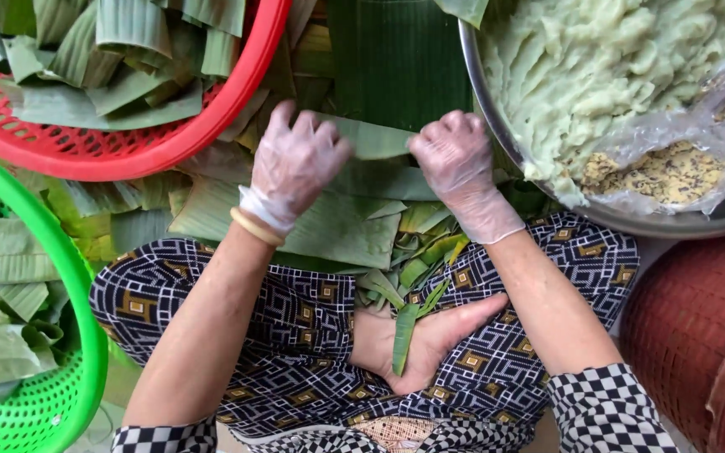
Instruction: Wrapping portions of dough and filling into banana leaves at a fast pace.
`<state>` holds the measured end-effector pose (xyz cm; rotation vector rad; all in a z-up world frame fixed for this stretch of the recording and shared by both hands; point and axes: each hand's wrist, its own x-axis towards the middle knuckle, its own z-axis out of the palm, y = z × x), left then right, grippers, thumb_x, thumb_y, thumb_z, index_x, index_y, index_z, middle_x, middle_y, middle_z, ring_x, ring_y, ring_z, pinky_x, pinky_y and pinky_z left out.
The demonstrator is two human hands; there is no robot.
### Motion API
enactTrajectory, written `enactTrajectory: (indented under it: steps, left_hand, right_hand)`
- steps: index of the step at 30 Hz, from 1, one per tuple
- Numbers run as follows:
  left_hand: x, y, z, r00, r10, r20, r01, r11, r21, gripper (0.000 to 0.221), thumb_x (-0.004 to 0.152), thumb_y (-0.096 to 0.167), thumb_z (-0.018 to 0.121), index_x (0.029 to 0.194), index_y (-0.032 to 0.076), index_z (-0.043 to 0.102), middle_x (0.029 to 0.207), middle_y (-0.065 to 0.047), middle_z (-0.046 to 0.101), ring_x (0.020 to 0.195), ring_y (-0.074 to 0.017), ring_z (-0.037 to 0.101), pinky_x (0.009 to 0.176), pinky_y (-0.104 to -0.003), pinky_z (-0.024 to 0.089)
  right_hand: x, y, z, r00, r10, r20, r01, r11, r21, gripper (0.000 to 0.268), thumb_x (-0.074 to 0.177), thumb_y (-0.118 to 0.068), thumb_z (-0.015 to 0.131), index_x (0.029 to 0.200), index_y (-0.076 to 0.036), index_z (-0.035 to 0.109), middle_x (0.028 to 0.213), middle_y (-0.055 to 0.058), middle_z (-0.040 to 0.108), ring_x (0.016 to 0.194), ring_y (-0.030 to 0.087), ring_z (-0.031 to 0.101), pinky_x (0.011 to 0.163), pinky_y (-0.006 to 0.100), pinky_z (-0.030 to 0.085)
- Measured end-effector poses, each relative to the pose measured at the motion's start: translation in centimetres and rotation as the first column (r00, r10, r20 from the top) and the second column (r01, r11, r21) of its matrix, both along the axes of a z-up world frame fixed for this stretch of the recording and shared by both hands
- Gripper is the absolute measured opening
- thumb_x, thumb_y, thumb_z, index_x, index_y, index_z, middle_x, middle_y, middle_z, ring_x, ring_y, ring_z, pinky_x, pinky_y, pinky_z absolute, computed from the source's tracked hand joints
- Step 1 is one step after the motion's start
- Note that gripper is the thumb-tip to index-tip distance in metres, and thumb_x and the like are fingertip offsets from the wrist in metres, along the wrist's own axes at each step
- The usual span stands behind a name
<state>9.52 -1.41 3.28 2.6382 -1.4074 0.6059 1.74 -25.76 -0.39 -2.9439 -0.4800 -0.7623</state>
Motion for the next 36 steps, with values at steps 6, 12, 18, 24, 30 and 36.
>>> enactTrajectory:
  steps: [6, 12, 18, 24, 30, 36]
  left_hand:
    - [-2.2, 0.5, -2.9, 0.984, 0.159, -0.077, -0.153, 0.985, 0.077, 0.009, 0.089, 0.014, 0.064, 0.095, 0.016, 0.071, 0.090, -0.004, 0.066, 0.084, -0.0264, 0.060, 0.103, -0.057, 0.047]
    - [-5.8, 1.3, 0.6, 0.887, 0.330, -0.323, -0.305, 0.944, 0.127, 0.031, 0.085, 0.018, 0.064, 0.115, 0.015, 0.068, 0.126, -0.008, 0.064, 0.120, -0.0354, 0.061, 0.104, -0.062, 0.042]
    - [-5.5, 3.6, 2.8, 0.679, 0.601, -0.422, -0.566, 0.795, 0.221, 0.025, 0.083, 0.026, 0.076, 0.105, 0.016, 0.074, 0.090, -0.006, 0.072, 0.073, -0.0279, 0.067, 0.067, -0.040, 0.051]
    - [-4.6, 1.8, -0.8, 0.591, 0.632, -0.501, -0.605, 0.758, 0.243, 0.033, 0.080, 0.042, 0.082, 0.081, 0.011, 0.071, 0.065, -0.008, 0.068, 0.051, -0.0307, 0.061, 0.050, -0.041, 0.046]
    - [-4.1, 1.6, -2.3, 0.402, 0.702, -0.589, -0.591, 0.689, 0.418, 0.025, 0.079, 0.039, 0.078, 0.082, 0.015, 0.073, 0.073, -0.011, 0.071, 0.063, -0.0369, 0.066, 0.056, -0.047, 0.051]
    - [-4.1, 2.0, -0.9, 0.243, 0.646, -0.723, -0.601, 0.686, 0.411, 0.027, 0.083, 0.043, 0.074, 0.087, 0.016, 0.075, 0.078, -0.008, 0.073, 0.072, -0.0338, 0.067, 0.066, -0.044, 0.052]
  right_hand:
    - [-0.3, 2.9, 1.6, 0.843, -0.137, -0.520, 0.109, 0.990, -0.084, 0.033, 0.081, -0.007, 0.069, 0.113, -0.011, 0.075, 0.121, 0.009, 0.067, 0.120, 0.033, 0.053, 0.104, 0.053, 0.038]
    - [4.5, 8.9, -4.2, 0.851, -0.170, -0.496, 0.216, 0.976, 0.036, 0.072, 0.099, -0.054, 0.060, 0.161, -0.024, 0.039, 0.166, 0.011, 0.019, 0.153, 0.041, 0.010, 0.120, 0.069, 0.018]
    - [5.8, 9.2, -6.5, 0.808, -0.172, -0.564, 0.195, 0.981, -0.020, 0.081, 0.102, -0.076, 0.044, 0.169, -0.033, 0.026, 0.172, 0.008, 0.000, 0.156, 0.043, -0.005, 0.119, 0.076, 0.005]
    - [5.9, 8.9, -6.9, 0.815, -0.183, -0.550, 0.200, 0.979, -0.030, 0.077, 0.104, -0.081, 0.036, 0.168, -0.039, 0.024, 0.171, 0.005, 0.003, 0.157, 0.042, -0.002, 0.123, 0.074, 0.004]
    - [6.0, 8.9, -6.2, 0.820, -0.143, -0.554, 0.182, 0.983, 0.017, 0.078, 0.104, -0.076, 0.046, 0.169, -0.037, 0.024, 0.171, 0.006, 0.001, 0.156, 0.041, -0.005, 0.121, 0.075, 0.002]
    - [5.5, 9.3, -5.4, 0.788, -0.143, -0.599, 0.177, 0.984, -0.002, 0.083, 0.102, -0.068, 0.053, 0.170, -0.031, 0.023, 0.171, 0.008, -0.003, 0.154, 0.042, -0.010, 0.115, 0.078, -0.003]
